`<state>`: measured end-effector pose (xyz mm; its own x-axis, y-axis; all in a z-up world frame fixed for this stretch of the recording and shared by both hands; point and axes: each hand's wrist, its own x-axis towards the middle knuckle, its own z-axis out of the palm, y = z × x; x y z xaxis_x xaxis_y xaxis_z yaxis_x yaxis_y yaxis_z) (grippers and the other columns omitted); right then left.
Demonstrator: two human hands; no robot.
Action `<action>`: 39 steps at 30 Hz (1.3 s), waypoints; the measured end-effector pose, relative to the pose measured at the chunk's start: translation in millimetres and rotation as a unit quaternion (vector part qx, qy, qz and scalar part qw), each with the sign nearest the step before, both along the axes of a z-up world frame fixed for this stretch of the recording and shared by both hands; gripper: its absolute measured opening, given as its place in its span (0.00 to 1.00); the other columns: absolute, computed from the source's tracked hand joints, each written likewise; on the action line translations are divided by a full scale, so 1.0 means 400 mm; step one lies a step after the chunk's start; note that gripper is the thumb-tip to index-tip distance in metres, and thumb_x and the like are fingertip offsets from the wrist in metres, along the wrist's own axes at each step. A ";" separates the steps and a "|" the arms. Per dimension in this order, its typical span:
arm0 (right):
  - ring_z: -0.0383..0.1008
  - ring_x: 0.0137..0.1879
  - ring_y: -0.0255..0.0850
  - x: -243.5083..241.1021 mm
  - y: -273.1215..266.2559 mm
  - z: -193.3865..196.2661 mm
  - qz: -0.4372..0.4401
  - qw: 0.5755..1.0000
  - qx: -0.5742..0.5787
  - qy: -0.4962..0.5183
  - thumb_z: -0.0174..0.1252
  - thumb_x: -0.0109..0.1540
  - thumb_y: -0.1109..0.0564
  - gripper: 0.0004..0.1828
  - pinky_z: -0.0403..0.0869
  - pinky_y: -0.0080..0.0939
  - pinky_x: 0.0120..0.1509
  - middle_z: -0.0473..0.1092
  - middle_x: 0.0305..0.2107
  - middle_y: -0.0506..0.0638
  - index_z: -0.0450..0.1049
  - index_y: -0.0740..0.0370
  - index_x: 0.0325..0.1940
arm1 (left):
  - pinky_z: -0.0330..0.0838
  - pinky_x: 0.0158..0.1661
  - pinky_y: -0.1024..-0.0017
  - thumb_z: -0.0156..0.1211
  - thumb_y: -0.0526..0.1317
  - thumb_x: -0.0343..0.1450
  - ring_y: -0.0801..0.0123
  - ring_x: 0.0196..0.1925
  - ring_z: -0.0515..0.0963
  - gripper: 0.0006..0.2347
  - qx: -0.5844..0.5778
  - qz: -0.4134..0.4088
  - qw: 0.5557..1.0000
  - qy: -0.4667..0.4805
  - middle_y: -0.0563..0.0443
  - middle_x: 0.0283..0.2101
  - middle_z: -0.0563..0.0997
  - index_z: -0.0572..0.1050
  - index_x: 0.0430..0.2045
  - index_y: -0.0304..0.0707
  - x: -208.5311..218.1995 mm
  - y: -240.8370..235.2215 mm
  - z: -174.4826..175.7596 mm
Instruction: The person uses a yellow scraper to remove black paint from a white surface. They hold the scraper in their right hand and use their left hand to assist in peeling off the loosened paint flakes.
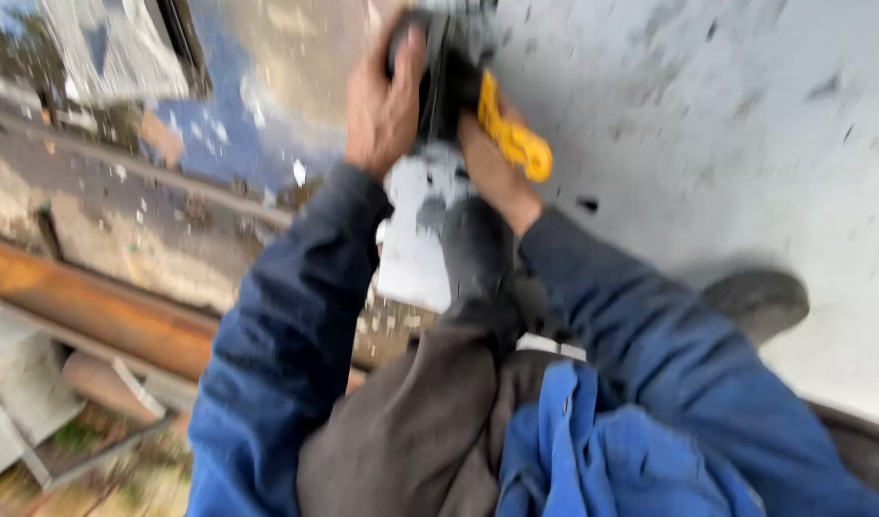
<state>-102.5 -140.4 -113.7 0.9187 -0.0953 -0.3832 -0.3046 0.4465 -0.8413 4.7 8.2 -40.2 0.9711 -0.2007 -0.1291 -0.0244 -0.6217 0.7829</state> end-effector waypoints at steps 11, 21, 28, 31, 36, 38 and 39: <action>0.73 0.35 0.42 0.070 0.014 0.104 0.046 0.970 -0.235 -0.042 0.51 0.68 0.63 0.05 0.74 0.46 0.41 0.72 0.28 0.55 0.72 0.68 0.42 | 0.75 0.60 0.66 0.51 0.54 0.81 0.59 0.62 0.81 0.24 -0.046 0.046 0.996 0.067 0.38 0.59 0.82 0.67 0.67 0.38 0.008 0.001 0.026; 0.74 0.51 0.46 0.008 0.040 -0.162 0.168 0.813 -0.538 -0.143 0.50 0.70 0.63 0.09 0.74 0.43 0.56 0.73 0.44 0.54 0.70 0.66 0.54 | 0.74 0.61 0.66 0.50 0.56 0.80 0.58 0.64 0.80 0.26 -0.023 0.007 0.998 0.066 0.36 0.60 0.81 0.66 0.68 0.36 -0.011 0.037 -0.014; 0.76 0.50 0.54 0.045 0.033 -0.234 0.111 0.912 -0.382 -0.103 0.46 0.73 0.53 0.13 0.73 0.53 0.53 0.75 0.41 0.58 0.74 0.62 0.46 | 0.69 0.66 0.64 0.48 0.56 0.82 0.55 0.69 0.75 0.27 -0.048 0.001 0.997 0.060 0.33 0.65 0.76 0.65 0.69 0.32 -0.004 0.026 0.008; 0.75 0.52 0.55 0.069 0.017 -0.167 0.164 0.867 -0.461 -0.091 0.45 0.73 0.54 0.13 0.72 0.54 0.54 0.75 0.43 0.59 0.74 0.61 0.47 | 0.71 0.64 0.65 0.48 0.55 0.81 0.55 0.67 0.76 0.26 -0.045 0.012 0.997 0.061 0.33 0.64 0.77 0.65 0.69 0.34 0.026 0.016 0.012; 0.74 0.55 0.50 0.090 -0.008 -0.038 0.093 0.988 -0.103 0.066 0.44 0.74 0.52 0.15 0.71 0.48 0.61 0.75 0.47 0.55 0.74 0.62 0.52 | 0.77 0.56 0.69 0.49 0.54 0.79 0.61 0.54 0.85 0.25 -0.023 0.028 0.993 0.109 0.39 0.53 0.85 0.66 0.68 0.41 0.021 -0.006 0.036; 0.73 0.49 0.41 0.121 0.003 0.041 -0.016 0.992 -0.029 0.123 0.50 0.68 0.57 0.13 0.76 0.46 0.51 0.73 0.44 0.50 0.70 0.58 0.57 | 0.73 0.61 0.67 0.51 0.50 0.82 0.60 0.63 0.80 0.22 -0.053 -0.001 0.998 0.037 0.36 0.60 0.81 0.65 0.68 0.37 0.034 0.006 0.001; 0.73 0.49 0.41 0.128 0.002 -0.012 -0.012 0.991 -0.025 0.128 0.50 0.68 0.57 0.13 0.76 0.46 0.51 0.73 0.44 0.50 0.70 0.58 0.57 | 0.73 0.61 0.67 0.51 0.50 0.82 0.60 0.63 0.80 0.22 -0.048 0.003 0.998 0.042 0.36 0.60 0.81 0.65 0.68 0.37 0.028 0.010 -0.001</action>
